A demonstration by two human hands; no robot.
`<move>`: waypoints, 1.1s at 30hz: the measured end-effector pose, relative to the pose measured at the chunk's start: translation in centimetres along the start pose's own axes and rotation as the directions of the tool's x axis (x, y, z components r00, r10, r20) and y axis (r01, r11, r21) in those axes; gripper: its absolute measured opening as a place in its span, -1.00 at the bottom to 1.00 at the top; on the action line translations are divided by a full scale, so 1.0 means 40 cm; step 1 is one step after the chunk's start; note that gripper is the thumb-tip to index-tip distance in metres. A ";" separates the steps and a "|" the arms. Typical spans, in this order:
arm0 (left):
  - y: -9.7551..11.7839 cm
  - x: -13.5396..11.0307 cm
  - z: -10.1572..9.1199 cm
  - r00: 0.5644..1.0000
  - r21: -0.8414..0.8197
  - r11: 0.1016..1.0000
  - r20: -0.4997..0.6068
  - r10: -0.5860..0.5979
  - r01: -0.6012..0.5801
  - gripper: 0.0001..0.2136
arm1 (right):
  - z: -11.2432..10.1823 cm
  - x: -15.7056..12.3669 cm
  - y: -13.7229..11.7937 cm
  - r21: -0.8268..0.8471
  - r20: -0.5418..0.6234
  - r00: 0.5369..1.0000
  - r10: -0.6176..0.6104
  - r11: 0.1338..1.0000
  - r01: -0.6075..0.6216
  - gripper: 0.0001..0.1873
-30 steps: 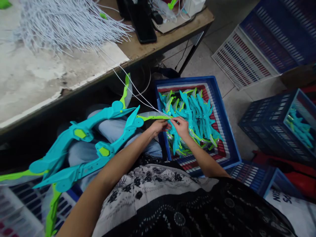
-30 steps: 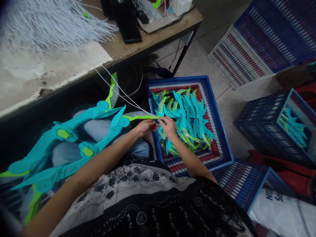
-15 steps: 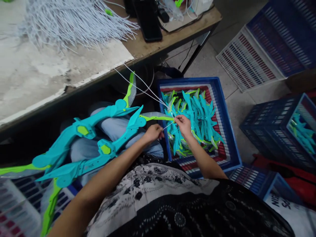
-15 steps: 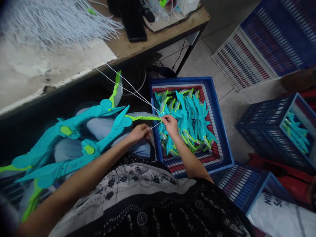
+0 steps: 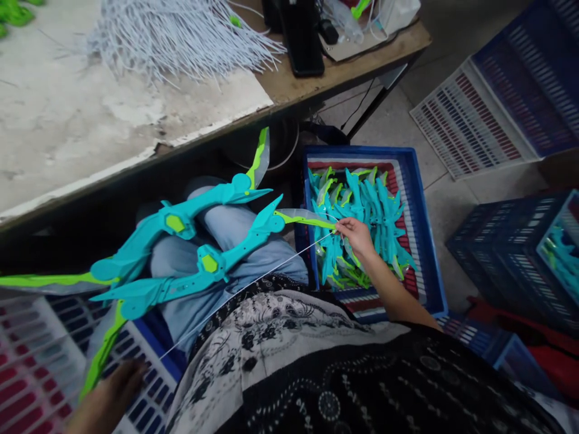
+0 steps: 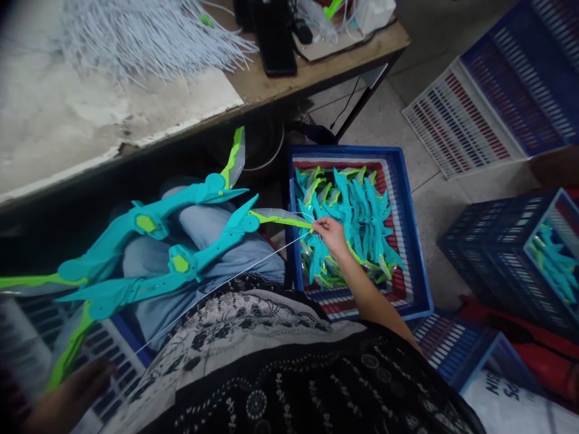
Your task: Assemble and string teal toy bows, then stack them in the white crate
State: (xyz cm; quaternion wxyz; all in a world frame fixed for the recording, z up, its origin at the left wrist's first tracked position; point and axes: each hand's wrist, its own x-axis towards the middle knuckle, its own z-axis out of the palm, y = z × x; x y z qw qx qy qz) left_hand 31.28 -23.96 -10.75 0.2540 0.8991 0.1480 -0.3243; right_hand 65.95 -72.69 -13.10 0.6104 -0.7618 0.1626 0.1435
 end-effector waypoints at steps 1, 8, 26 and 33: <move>0.026 0.010 -0.007 0.998 -0.061 0.996 -0.023 -0.066 0.064 -0.71 | -0.002 0.001 -0.008 -0.013 -0.003 1.000 -0.003 1.000 0.003 -0.66; 0.365 0.226 -0.173 0.830 0.077 0.963 -0.493 0.262 -0.258 -0.65 | 0.036 0.065 -0.144 0.427 0.203 0.979 0.029 0.897 -0.115 -0.67; 0.474 0.502 -0.290 0.752 0.356 0.934 -0.609 0.252 -0.025 -0.48 | 0.323 0.251 -0.268 0.356 0.265 0.959 -0.104 0.934 0.002 -0.64; 0.424 0.485 -0.441 0.977 -0.047 0.976 0.030 0.212 -0.210 -0.57 | 0.296 0.161 -0.171 -0.105 0.438 0.899 0.026 0.994 0.023 -0.66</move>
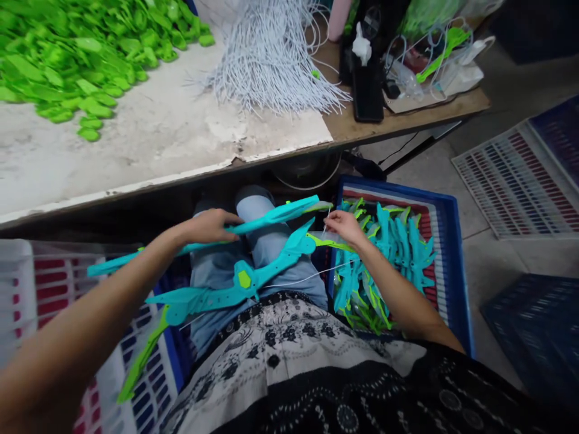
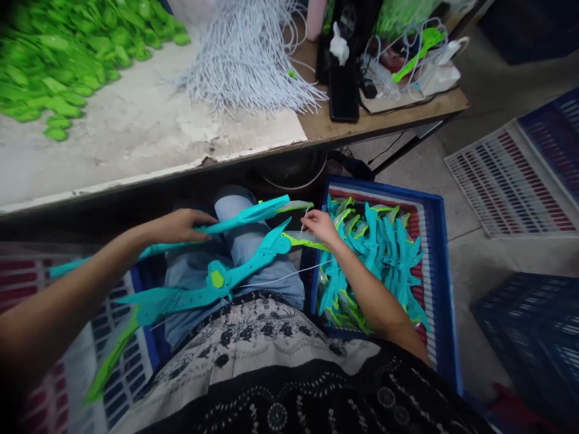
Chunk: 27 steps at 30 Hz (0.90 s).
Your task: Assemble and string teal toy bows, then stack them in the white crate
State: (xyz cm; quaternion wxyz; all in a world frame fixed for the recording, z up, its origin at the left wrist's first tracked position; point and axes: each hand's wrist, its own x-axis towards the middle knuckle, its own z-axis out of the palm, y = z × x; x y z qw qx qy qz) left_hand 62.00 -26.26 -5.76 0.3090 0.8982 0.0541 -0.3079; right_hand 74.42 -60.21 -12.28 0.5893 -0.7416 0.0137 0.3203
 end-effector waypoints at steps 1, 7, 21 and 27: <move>-0.005 0.001 -0.019 0.997 -0.095 0.995 0.075 0.003 0.005 -0.59 | -0.003 -0.012 0.009 -0.024 0.021 1.000 -0.004 1.000 0.005 -0.67; -0.042 0.064 -0.066 0.989 -0.145 0.987 -0.113 -0.092 0.075 -0.70 | -0.049 -0.014 0.016 0.260 -0.273 0.962 -0.024 0.961 0.097 -0.58; 0.074 0.041 0.105 0.689 0.174 0.979 -0.697 0.199 -0.107 -0.69 | -0.179 -0.068 -0.061 0.545 -0.320 0.940 -0.116 0.789 0.283 -0.71; 0.241 0.155 0.185 0.915 -0.240 0.894 -0.239 0.324 -0.379 -0.55 | -0.196 -0.210 -0.026 0.466 -0.077 0.990 0.115 0.882 -0.066 -0.71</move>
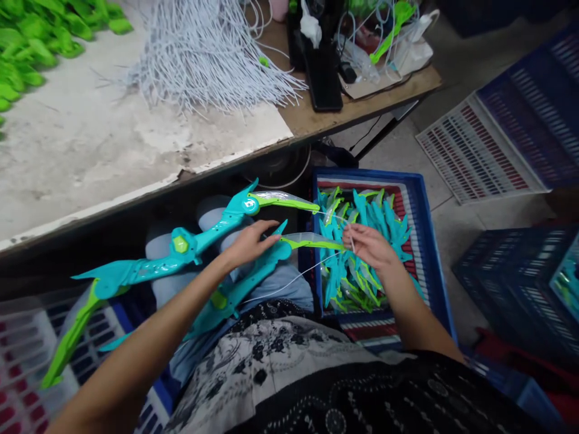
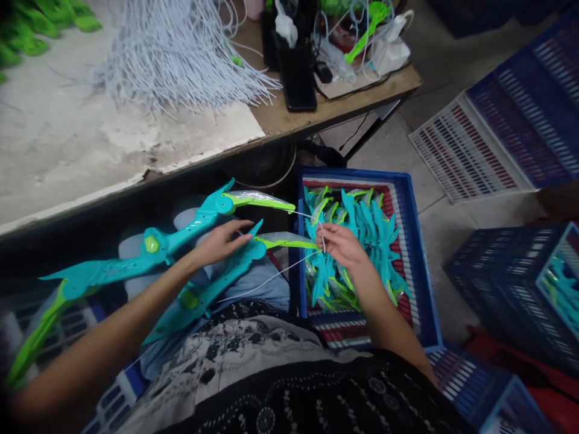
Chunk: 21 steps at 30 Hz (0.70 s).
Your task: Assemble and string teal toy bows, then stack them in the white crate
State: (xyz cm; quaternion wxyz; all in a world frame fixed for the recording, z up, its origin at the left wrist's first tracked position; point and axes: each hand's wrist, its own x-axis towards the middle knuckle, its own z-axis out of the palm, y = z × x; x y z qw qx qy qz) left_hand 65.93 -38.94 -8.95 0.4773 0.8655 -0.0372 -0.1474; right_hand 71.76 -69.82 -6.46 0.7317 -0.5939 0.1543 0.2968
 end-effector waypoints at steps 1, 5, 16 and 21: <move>0.002 0.015 0.016 0.998 -0.077 0.996 0.052 -0.030 0.034 -0.50 | -0.003 -0.015 0.000 0.042 -0.019 0.998 -0.068 0.997 0.068 -0.73; -0.006 0.050 0.051 0.975 -0.287 0.946 0.203 -0.095 0.152 -0.52 | 0.027 -0.018 0.000 0.130 -0.125 0.949 -0.289 0.944 0.305 -0.74; 0.002 0.207 0.168 0.943 -0.730 0.598 0.269 -0.195 0.331 -0.69 | 0.126 0.141 0.045 -0.683 -0.005 0.707 -0.707 0.519 0.514 -0.84; 0.000 0.231 0.180 0.953 -0.680 0.690 0.038 -0.302 0.246 -0.80 | 0.125 0.139 0.033 -0.741 0.092 0.647 -0.757 0.382 0.552 -0.86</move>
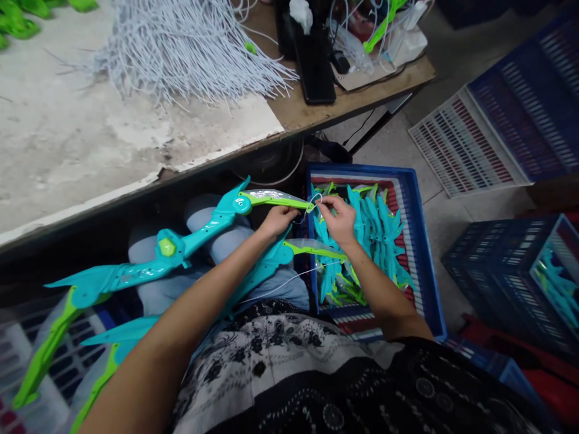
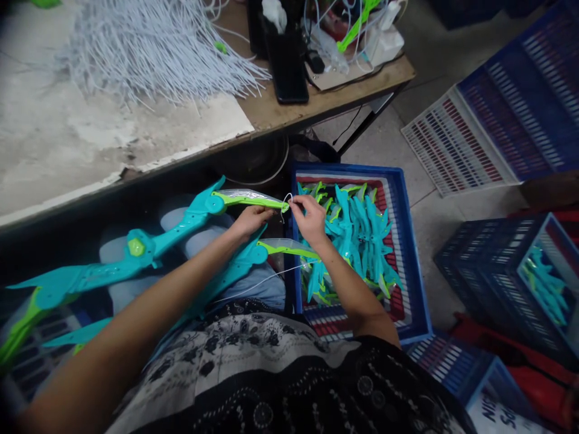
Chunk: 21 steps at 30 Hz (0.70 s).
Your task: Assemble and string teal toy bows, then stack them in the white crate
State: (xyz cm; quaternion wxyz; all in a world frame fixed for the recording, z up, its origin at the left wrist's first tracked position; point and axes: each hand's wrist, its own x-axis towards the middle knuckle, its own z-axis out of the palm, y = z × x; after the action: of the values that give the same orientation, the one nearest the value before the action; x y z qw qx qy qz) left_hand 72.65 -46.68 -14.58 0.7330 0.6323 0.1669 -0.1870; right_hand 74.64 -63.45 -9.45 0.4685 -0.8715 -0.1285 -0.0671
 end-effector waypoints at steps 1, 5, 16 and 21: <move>-0.001 0.004 0.000 1.000 -0.005 1.000 -0.014 0.013 -0.013 -0.81 | 0.000 0.002 -0.001 -0.011 0.007 1.000 -0.023 1.000 0.023 -0.86; 0.000 0.018 0.002 0.990 -0.129 0.991 0.141 -0.027 0.045 -0.83 | 0.002 0.013 0.001 -0.071 0.065 0.990 -0.127 0.989 0.132 -0.85; 0.019 0.018 0.012 0.958 -0.325 0.928 0.271 -0.093 0.182 -0.75 | 0.014 0.011 0.033 -0.098 0.148 0.952 -0.269 0.954 0.284 -0.86; 0.023 0.015 0.005 0.916 -0.293 0.921 0.378 -0.134 0.255 -0.66 | 0.032 0.000 0.058 -0.004 0.063 0.983 -0.170 0.985 0.170 -0.87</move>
State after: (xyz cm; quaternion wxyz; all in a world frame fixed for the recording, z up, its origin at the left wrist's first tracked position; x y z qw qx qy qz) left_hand 73.63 -46.81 -14.06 0.8253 0.4341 0.1258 -0.3385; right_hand 75.29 -63.61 -12.00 0.4529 -0.8611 -0.2167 -0.0803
